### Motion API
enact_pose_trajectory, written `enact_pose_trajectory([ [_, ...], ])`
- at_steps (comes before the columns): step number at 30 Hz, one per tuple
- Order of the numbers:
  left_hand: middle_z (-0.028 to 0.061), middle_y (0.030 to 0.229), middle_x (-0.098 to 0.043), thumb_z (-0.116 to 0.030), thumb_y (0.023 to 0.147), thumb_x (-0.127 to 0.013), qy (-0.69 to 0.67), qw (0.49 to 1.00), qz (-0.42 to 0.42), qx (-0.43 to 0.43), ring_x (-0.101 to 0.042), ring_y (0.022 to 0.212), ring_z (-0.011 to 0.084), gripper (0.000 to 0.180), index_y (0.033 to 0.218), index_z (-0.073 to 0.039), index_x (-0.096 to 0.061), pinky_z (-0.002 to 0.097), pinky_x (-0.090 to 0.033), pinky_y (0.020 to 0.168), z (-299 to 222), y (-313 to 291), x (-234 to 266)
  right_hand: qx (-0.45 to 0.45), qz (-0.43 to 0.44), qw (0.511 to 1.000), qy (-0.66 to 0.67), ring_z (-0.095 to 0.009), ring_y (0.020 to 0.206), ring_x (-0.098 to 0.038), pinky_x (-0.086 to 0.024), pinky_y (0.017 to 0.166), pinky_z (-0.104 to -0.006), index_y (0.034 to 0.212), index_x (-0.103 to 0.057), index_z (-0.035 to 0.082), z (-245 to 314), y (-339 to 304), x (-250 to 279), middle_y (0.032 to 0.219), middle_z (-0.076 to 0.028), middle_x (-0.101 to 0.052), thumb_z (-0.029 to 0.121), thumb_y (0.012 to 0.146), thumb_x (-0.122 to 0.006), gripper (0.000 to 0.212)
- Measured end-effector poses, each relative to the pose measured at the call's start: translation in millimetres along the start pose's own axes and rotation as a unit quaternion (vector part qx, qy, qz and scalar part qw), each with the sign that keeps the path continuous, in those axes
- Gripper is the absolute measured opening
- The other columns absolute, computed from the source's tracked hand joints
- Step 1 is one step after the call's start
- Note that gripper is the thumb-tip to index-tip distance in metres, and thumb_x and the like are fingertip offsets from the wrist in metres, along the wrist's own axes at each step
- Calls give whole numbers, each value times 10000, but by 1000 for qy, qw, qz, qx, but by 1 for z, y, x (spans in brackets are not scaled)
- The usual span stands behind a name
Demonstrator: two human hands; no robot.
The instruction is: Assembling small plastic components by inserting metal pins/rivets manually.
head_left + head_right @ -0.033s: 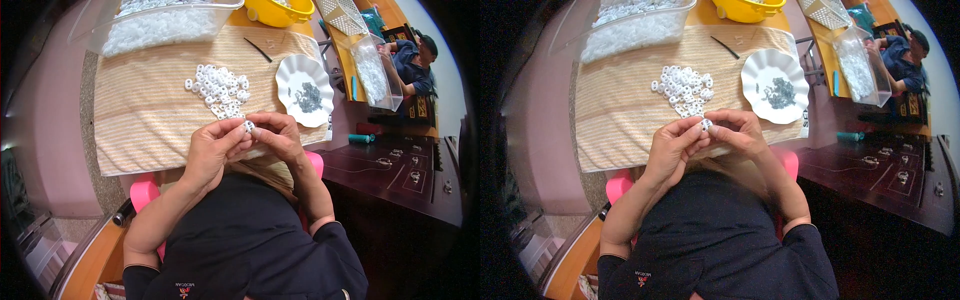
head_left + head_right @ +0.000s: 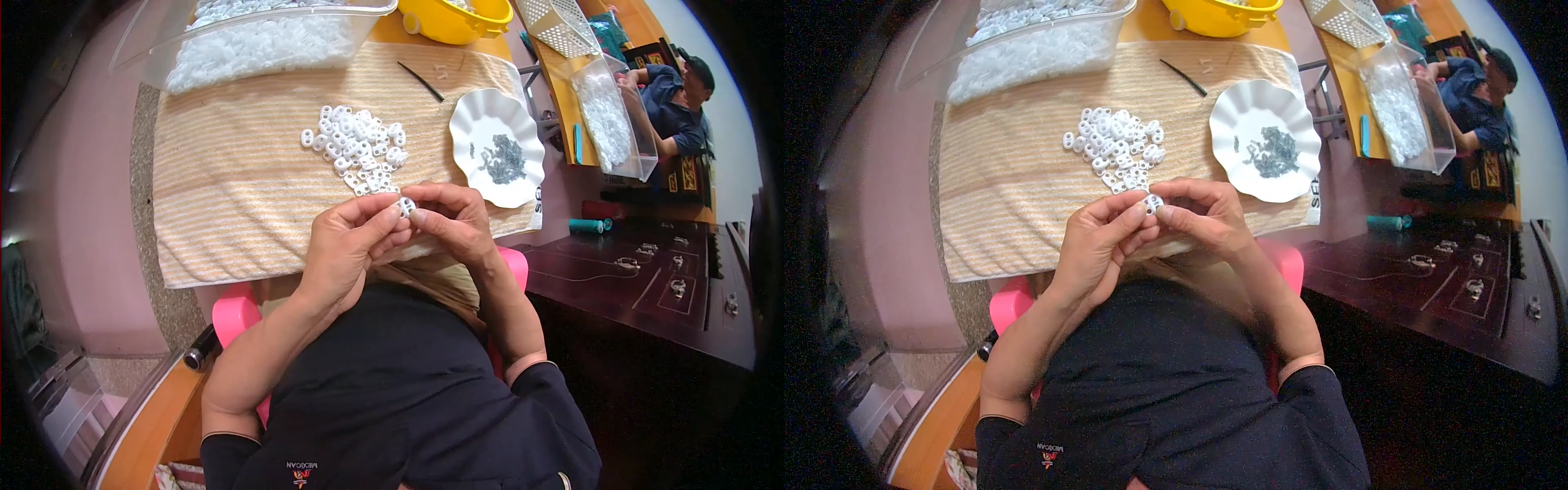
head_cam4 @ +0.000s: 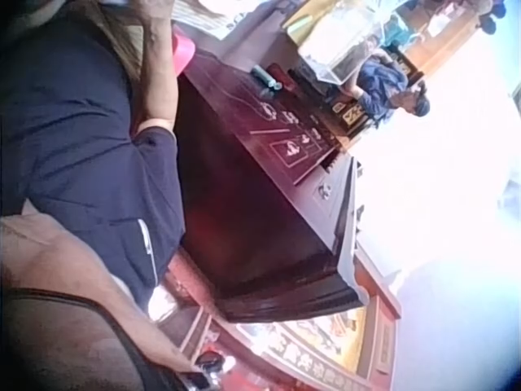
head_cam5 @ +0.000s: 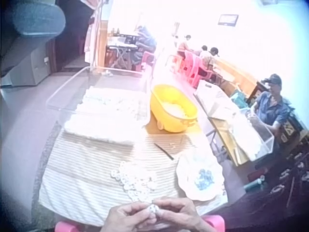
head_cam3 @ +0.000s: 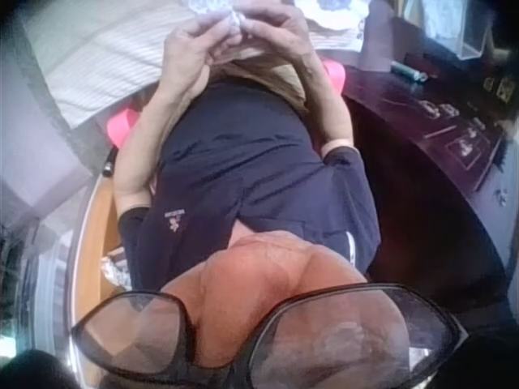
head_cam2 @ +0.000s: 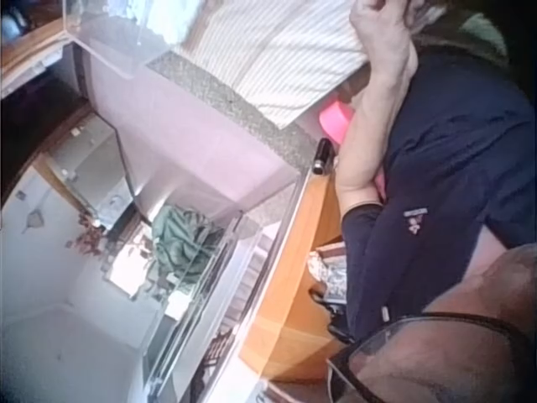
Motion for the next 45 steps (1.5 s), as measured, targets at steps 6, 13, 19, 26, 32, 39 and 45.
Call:
enact_pose_trajectory([
  [6, 90, 946, -667, -50, 896, -633, -23, 1000, 3, 13, -660, 802, 128, 223, 1105, 25, -613, 227, -567, 750, 2, -1, -1, 5, -7, 1000, 14, -145, 894, -638, -525, 785, -254, 1141, -611, -66, 0, -1, 1, 1038, -115, -649, -11, 863, -620, 283],
  [13, 90, 949, -665, -42, 893, -634, -35, 999, 18, 24, -665, 816, 137, 217, 1104, 2, -614, 244, -580, 745, 5, -1, -2, 1, 0, 999, 54, -155, 895, -643, -528, 791, -259, 1133, -612, -73, 4, -2, -3, 1040, -126, -648, -30, 853, -612, 284],
  [19, 91, 944, -666, -35, 889, -637, -44, 998, 13, 32, -665, 816, 139, 192, 1076, 4, -621, 242, -583, 740, 7, 1, -1, 3, 2, 998, 59, -158, 907, -640, -523, 805, -262, 1124, -615, -75, 2, -2, -1, 1036, -126, -647, -33, 850, -616, 277],
  [26, 93, 932, -667, -43, 888, -641, -33, 998, 1, 44, -668, 798, 140, 181, 1060, 11, -628, 241, -586, 726, 8, 0, 2, 11, 24, 995, 99, -183, 933, -626, -514, 816, -284, 1126, -615, -76, 0, -2, -3, 1018, -141, -636, -52, 850, -600, 277],
  [32, 94, 896, -679, -53, 887, -646, -11, 998, 13, 52, -672, 766, 137, 174, 1048, 12, -636, 229, -579, 700, 9, 1, 0, 40, 38, 992, 110, -190, 898, -662, -561, 793, -295, 1117, -620, -57, 8, -3, -7, 1011, -137, -653, -45, 866, -616, 251],
  [39, 94, 908, -680, -58, 888, -648, -14, 999, 18, 43, -670, 767, 130, 178, 1054, 2, -628, 224, -570, 697, 10, 2, 1, 9, 28, 992, 122, -172, 894, -655, -550, 789, -281, 1087, -631, -54, 8, -2, -9, 1012, -130, -651, -37, 863, -622, 225],
  [45, 69, 899, -666, -84, 887, -659, -19, 998, 37, 49, -662, 757, 119, 168, 1029, -28, -587, 217, -557, 694, 6, 4, -5, 11, 26, 995, 91, -124, 836, -581, -463, 725, -225, 1109, -641, -48, 7, -1, -9, 953, -88, -618, 10, 850, -665, 266],
])
Point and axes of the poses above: each hand's wrist, its own y-axis towards the middle knuckle, its own x-axis out of the back of the hand, z = x × y, the point moved 8 cm from there along y, towards the middle knuckle
